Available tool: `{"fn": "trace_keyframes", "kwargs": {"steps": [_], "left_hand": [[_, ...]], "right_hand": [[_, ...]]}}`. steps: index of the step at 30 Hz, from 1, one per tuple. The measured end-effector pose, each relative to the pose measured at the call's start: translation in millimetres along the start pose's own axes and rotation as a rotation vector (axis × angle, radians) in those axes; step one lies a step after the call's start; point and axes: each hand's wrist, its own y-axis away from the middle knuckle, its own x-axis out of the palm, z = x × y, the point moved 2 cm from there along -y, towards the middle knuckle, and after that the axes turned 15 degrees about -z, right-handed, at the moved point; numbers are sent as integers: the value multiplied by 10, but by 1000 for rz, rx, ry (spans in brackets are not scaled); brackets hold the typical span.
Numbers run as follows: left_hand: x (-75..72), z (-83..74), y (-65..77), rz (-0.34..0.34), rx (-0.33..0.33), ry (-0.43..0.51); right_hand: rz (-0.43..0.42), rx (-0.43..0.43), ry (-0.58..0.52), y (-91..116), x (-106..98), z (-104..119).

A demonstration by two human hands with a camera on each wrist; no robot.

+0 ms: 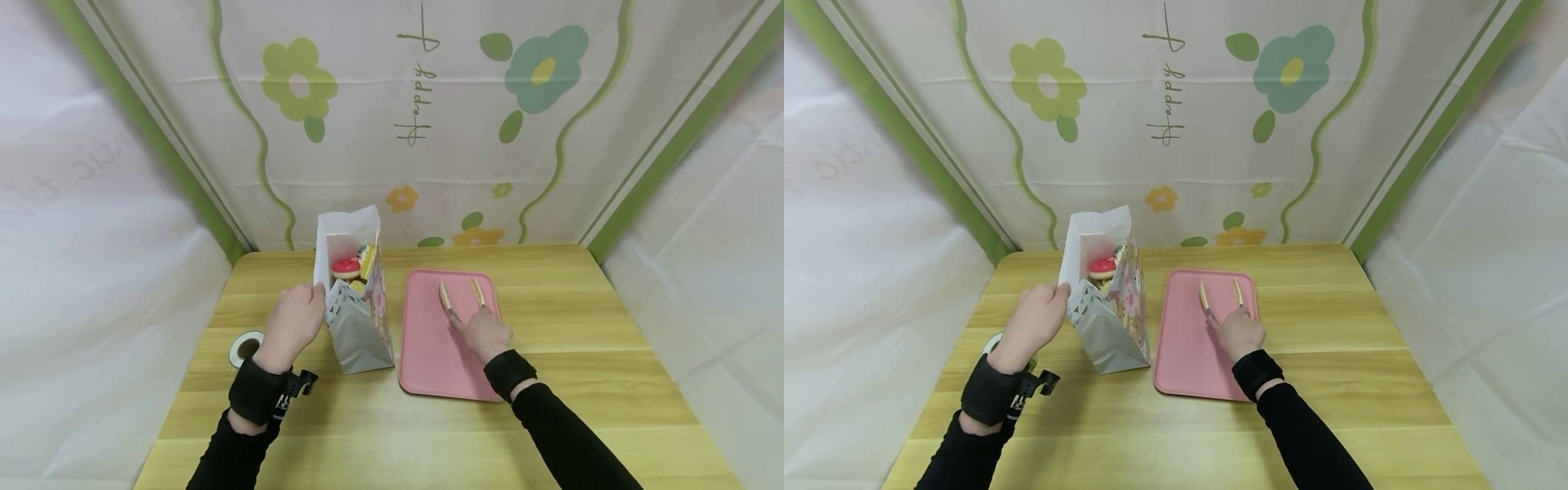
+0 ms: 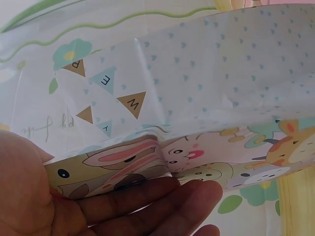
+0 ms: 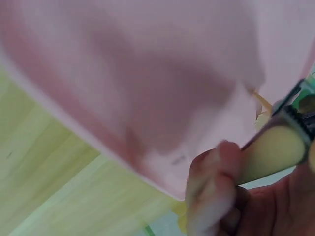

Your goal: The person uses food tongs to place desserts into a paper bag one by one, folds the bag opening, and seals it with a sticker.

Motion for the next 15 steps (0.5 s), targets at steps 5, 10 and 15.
{"fn": "trace_keyframes", "kwargs": {"steps": [5,10,15], "left_hand": [[-9,7,5,-3,-1,3],[-11,13,9,2,-6,-2],[-5,3,2,2,-2,-10]], "right_hand": [[-8,-15,39,-4,-9,64],[-13,-10,44,-2,28,89],[-18,2,47,12,58,78]]}}
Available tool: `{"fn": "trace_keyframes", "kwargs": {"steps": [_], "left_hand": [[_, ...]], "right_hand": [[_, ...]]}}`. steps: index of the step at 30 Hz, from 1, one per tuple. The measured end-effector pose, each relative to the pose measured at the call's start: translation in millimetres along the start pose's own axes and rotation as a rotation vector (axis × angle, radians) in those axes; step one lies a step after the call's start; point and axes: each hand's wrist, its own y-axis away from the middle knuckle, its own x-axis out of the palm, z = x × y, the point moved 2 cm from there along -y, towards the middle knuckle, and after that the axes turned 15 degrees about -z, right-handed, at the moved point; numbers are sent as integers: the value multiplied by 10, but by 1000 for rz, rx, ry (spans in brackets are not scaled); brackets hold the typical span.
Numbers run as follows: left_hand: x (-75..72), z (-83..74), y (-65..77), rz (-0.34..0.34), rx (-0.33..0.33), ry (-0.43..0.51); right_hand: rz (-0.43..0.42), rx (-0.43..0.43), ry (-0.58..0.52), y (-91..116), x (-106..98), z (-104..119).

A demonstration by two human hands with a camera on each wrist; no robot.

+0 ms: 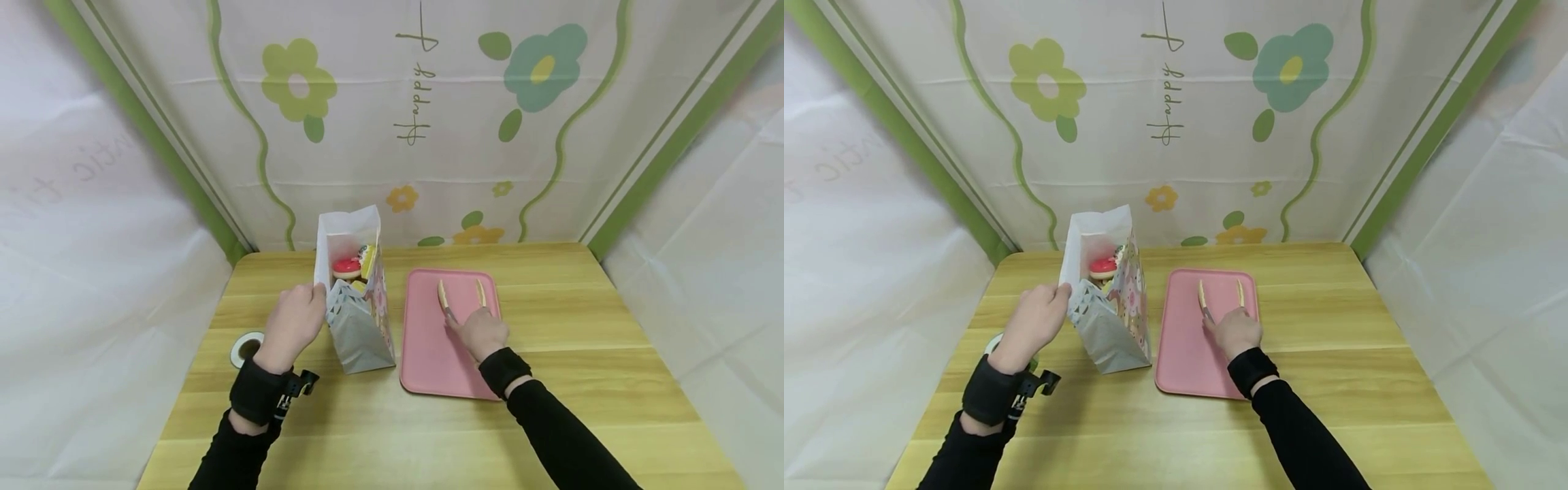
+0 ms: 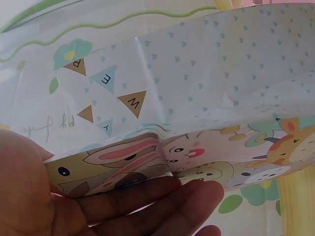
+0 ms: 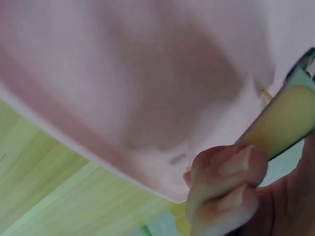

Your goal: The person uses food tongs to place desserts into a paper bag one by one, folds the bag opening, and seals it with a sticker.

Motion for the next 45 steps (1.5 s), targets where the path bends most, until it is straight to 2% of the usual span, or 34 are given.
{"fn": "trace_keyframes", "kwargs": {"steps": [7,10,12,15,17,20,22,24,28,32,35,39,45], "left_hand": [[2,-9,5,3,-15,38],[0,0,10,-4,-6,44],[0,29,8,-9,-15,70],[-8,108,-30,-12,-45,135],[-18,197,-116,-25,-37,209],[6,357,-364,-39,6,295],[60,457,-566,-19,36,328],[128,525,-736,38,20,364],[237,587,-947,148,-31,464],[314,589,-1067,184,-16,586],[390,597,-1135,212,-16,707],[486,655,-1152,230,-34,820],[509,794,-1060,192,-27,841]], "right_hand": [[47,-29,6,17,-12,-6],[17,-52,3,25,-71,22],[-47,-79,-52,40,-172,82],[-121,-184,-229,101,-435,269],[-79,-251,-404,189,-620,435],[62,-309,-630,333,-825,691],[134,-326,-706,416,-899,842],[144,-365,-712,481,-930,979],[85,-440,-723,575,-925,1243],[-8,-473,-822,621,-916,1481],[-59,-465,-881,647,-928,1611],[-75,-418,-866,712,-949,1721],[-143,-381,-856,742,-974,1778]]}}
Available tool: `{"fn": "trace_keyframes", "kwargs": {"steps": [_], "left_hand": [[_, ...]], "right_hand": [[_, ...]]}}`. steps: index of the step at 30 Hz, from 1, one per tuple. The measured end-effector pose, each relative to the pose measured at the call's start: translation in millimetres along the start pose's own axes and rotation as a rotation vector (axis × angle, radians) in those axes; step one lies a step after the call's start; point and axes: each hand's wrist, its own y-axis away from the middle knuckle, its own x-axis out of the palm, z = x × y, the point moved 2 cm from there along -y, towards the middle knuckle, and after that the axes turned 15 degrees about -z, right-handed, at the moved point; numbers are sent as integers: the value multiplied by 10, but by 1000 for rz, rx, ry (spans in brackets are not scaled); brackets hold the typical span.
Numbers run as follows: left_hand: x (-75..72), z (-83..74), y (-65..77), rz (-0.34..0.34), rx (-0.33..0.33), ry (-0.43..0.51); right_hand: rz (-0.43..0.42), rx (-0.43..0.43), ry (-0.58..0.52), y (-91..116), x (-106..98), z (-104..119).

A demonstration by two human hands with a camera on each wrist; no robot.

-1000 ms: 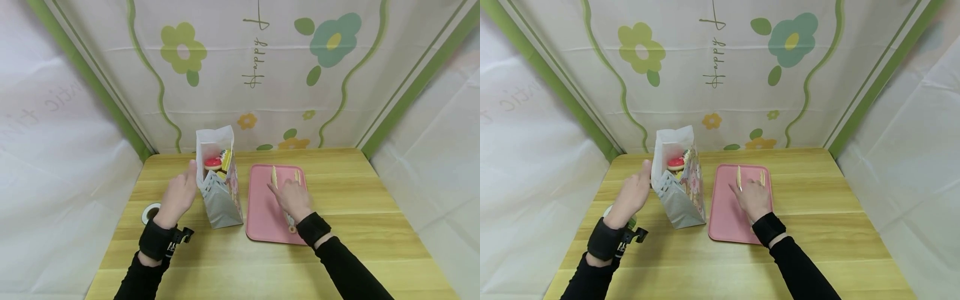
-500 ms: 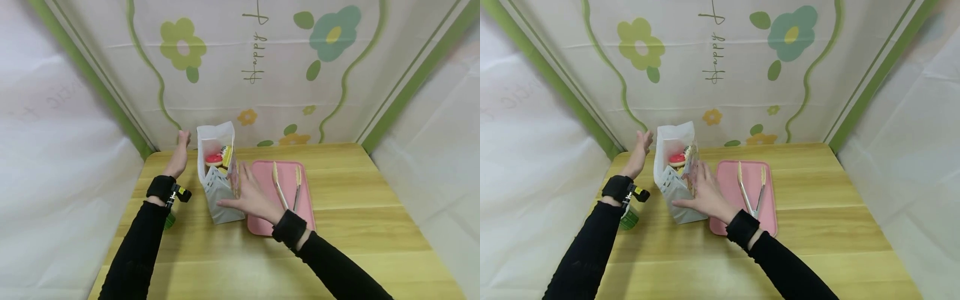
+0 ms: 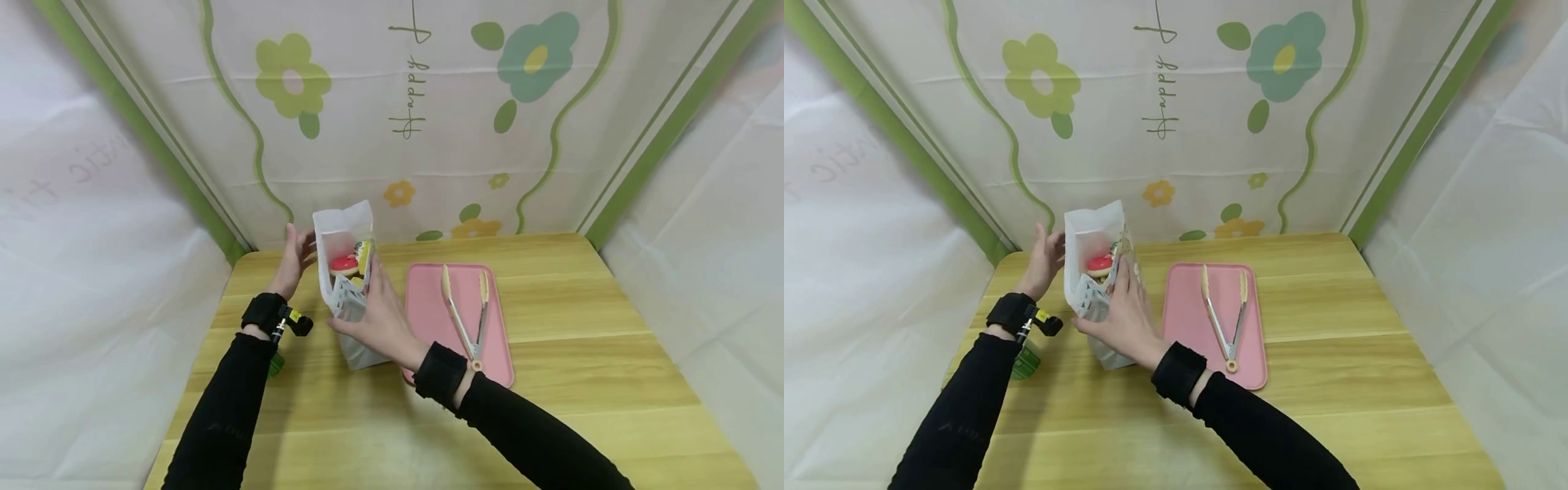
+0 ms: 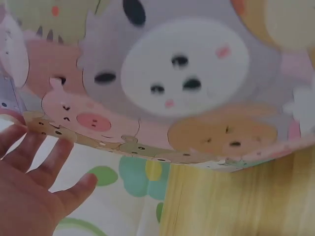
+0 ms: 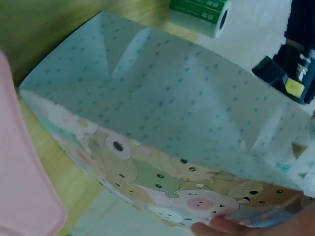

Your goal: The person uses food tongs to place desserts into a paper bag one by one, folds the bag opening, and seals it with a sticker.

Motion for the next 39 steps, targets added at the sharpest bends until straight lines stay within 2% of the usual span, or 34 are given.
{"fn": "trace_keyframes", "kwargs": {"steps": [5,9,12,15,19,23,25,27,30,32,36,39], "left_hand": [[-157,-8,163,-52,34,-35],[-227,-131,376,-127,47,-71],[-228,-243,561,-183,66,-130],[-204,-299,708,-215,118,-224],[-131,-341,882,-247,195,-315],[-75,-337,1040,-230,213,-325],[-72,-319,1098,-201,212,-295],[-93,-285,1116,-173,217,-268],[-141,-246,1060,-125,231,-237],[-180,-161,966,-89,218,-215],[-231,14,764,-5,172,-184],[-237,97,641,45,152,-165]], "right_hand": [[52,21,-88,-25,-43,-74],[131,51,-167,-99,-152,-170],[158,17,-178,-180,-245,-262],[151,-20,-149,-258,-343,-357],[124,-21,-136,-360,-462,-459],[76,33,-125,-443,-573,-560],[74,68,-149,-474,-612,-624],[97,91,-193,-502,-632,-682],[147,104,-240,-525,-632,-752],[161,106,-250,-528,-626,-779],[137,101,-219,-537,-611,-813],[120,88,-159,-554,-602,-833]]}}
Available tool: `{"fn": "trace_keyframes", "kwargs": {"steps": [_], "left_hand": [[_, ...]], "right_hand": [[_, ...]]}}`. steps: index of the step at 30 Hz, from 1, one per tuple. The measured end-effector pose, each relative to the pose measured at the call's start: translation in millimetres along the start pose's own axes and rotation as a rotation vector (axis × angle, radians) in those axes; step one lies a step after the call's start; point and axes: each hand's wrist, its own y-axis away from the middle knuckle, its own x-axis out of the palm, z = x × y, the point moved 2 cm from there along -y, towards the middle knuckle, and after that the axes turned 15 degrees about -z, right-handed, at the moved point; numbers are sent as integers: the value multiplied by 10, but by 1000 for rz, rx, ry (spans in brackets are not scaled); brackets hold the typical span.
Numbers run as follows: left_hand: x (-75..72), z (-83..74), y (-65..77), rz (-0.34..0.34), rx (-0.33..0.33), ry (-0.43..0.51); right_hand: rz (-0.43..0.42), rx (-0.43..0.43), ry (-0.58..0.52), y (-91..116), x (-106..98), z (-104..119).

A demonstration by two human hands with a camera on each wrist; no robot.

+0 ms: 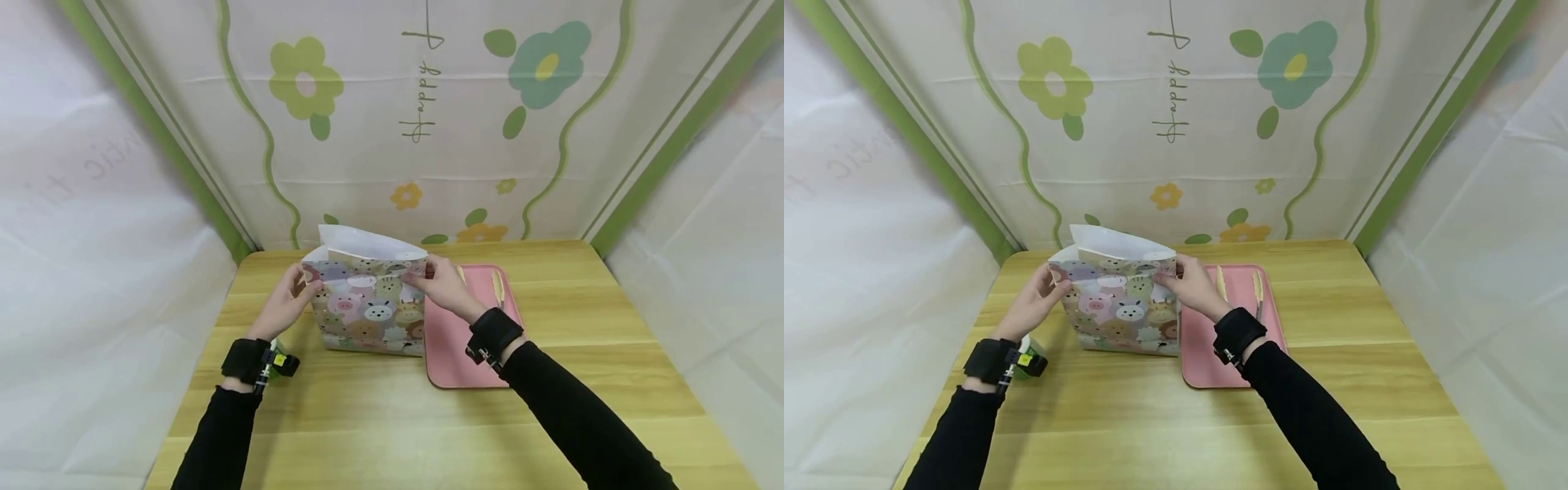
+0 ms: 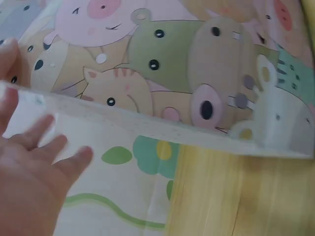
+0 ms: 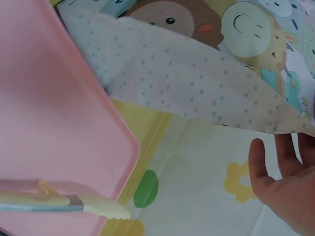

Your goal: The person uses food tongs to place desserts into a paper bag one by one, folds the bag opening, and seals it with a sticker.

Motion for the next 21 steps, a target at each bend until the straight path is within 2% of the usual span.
{"fn": "trace_keyframes", "kwargs": {"steps": [3,6,8,10,13,15,17,18,21], "left_hand": [[-7,41,-90,46,-29,37],[-16,86,-149,111,-82,133],[-24,133,-167,125,-105,176],[-35,170,-169,102,-105,239],[-56,143,-136,-2,-53,239],[-55,39,-96,-75,-5,175],[-35,-110,-49,-124,61,52],[-19,-182,-26,-144,108,-19],[-21,-226,-13,-173,328,-231]], "right_hand": [[0,-21,36,-32,11,1],[21,-54,28,-60,15,10],[36,-62,15,-68,7,-8],[41,-79,3,-64,1,-18],[-4,-105,13,-36,-10,-18],[-57,-140,22,-2,-18,8],[-120,-215,56,39,-26,46],[-148,-278,76,59,-29,73],[-221,-557,180,100,-17,196]]}}
